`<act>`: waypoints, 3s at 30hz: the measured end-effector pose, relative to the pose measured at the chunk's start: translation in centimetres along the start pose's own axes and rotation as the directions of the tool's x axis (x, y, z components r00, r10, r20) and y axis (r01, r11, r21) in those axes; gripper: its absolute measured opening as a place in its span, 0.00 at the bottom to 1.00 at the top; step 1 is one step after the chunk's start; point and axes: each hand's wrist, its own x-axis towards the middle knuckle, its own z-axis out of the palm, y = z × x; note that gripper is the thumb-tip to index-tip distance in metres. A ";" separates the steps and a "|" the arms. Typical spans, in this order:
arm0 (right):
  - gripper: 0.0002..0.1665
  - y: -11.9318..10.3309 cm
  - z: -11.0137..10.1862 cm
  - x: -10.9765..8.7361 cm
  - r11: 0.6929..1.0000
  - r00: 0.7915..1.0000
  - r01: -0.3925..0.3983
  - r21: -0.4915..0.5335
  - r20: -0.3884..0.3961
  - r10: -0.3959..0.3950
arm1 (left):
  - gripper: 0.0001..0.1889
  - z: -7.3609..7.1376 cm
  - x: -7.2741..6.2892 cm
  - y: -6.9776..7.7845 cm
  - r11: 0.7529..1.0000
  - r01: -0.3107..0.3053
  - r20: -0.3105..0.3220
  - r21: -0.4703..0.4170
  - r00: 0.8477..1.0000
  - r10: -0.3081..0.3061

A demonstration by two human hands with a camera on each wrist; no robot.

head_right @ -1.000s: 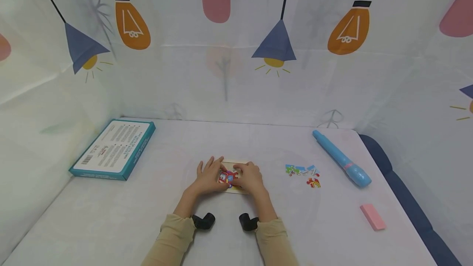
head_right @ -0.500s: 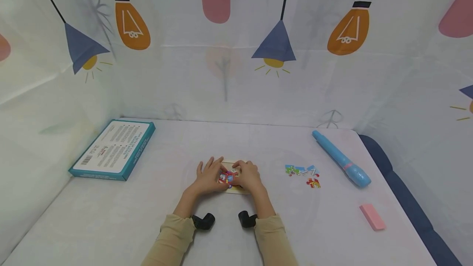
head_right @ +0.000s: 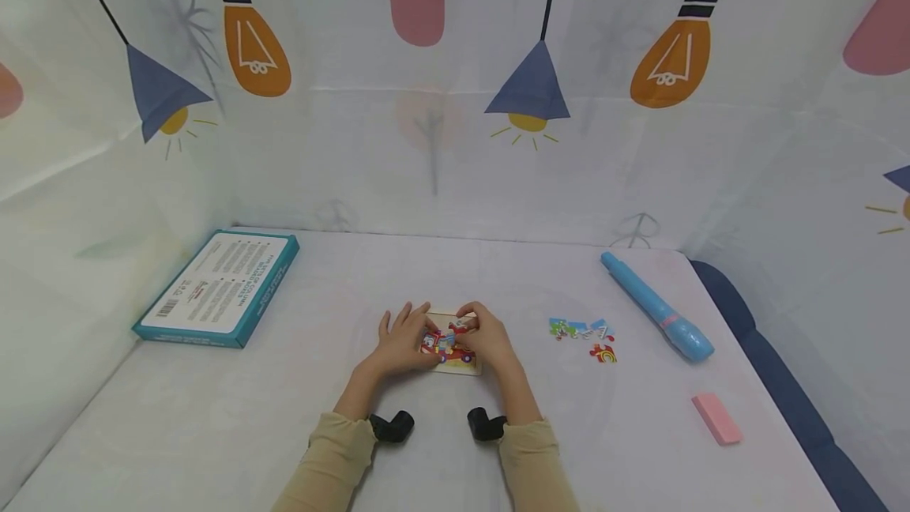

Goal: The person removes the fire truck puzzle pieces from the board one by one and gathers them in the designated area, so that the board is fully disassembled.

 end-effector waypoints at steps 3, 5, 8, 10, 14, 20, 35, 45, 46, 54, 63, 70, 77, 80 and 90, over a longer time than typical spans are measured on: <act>0.19 0.2 -0.8 -0.2 1.000 1.000 -0.023 0.009 -0.018 0.023 | 0.22 0.1 0.0 -0.1 1.000 -0.001 0.002 -0.002 1.000 0.001; 0.19 0.3 -1.5 -0.3 0.999 0.999 -0.041 0.020 -0.030 0.042 | 0.23 0.2 0.0 -0.1 1.000 0.002 0.005 -0.006 1.000 -0.002; 0.20 0.7 -2.3 -0.4 0.996 0.995 -0.081 0.044 -0.051 0.083 | 0.24 0.2 0.0 -0.1 1.000 0.003 0.004 -0.013 1.000 -0.003; 0.20 1.0 -2.9 -0.5 0.993 0.992 -0.102 0.063 -0.062 0.106 | 0.25 0.1 -0.1 0.0 1.000 0.003 0.004 -0.014 1.000 -0.003; 0.20 1.7 -4.0 -0.7 0.990 0.989 -0.120 0.077 -0.082 0.126 | 0.24 0.1 -0.1 0.0 1.000 -0.003 0.005 -0.013 1.000 0.003; 0.21 2.4 -5.5 -1.1 0.989 0.988 -0.122 0.084 -0.085 0.129 | 0.23 -0.1 -0.2 0.1 1.000 -0.010 -0.002 -0.021 1.000 0.010; 0.21 4.4 -8.8 -3.4 0.971 0.966 -0.232 0.065 -0.098 0.238 | 0.23 -0.5 -0.4 0.4 1.000 -0.002 0.008 -0.027 1.000 0.002; 0.22 5.5 -10.3 -4.3 0.955 0.945 -0.287 0.078 -0.137 0.295 | 0.22 -0.4 -0.5 0.4 1.000 -0.006 0.004 -0.030 1.000 0.006; 0.22 5.6 -10.4 -4.4 0.953 0.942 -0.295 0.072 -0.147 0.303 | 0.22 -0.3 -0.5 0.4 0.999 -0.007 0.002 -0.031 1.000 0.007; 0.24 5.9 -11.2 -5.0 0.941 0.917 -0.338 0.013 -0.221 0.332 | 0.23 -0.1 -0.3 0.1 1.000 -0.003 0.001 -0.017 1.000 0.003; 0.22 7.0 -12.0 -5.4 0.936 0.909 -0.352 0.005 -0.235 0.343 | 0.23 0.0 -0.3 0.1 1.000 0.004 0.002 0.000 1.000 -0.004; 0.22 7.2 -12.3 -5.5 0.917 0.890 -0.391 -0.082 -0.287 0.354 | 0.23 0.0 -0.3 0.0 1.000 -0.007 0.000 0.001 1.000 0.007; 0.21 6.8 -12.0 -5.7 0.912 0.890 -0.383 -0.145 -0.323 0.323 | 0.24 0.2 -0.1 -0.2 1.000 -0.005 -0.003 0.001 1.000 0.005; 0.20 6.7 -11.9 -5.7 0.911 0.889 -0.379 -0.163 -0.338 0.309 | 0.25 0.3 -0.1 -0.2 1.000 0.003 -0.001 0.004 1.000 -0.003; 0.19 6.3 -11.1 -5.3 0.945 0.876 -0.327 -0.006 -0.376 0.301 | 0.40 0.1 -0.2 0.1 1.000 0.007 0.005 0.004 1.000 -0.007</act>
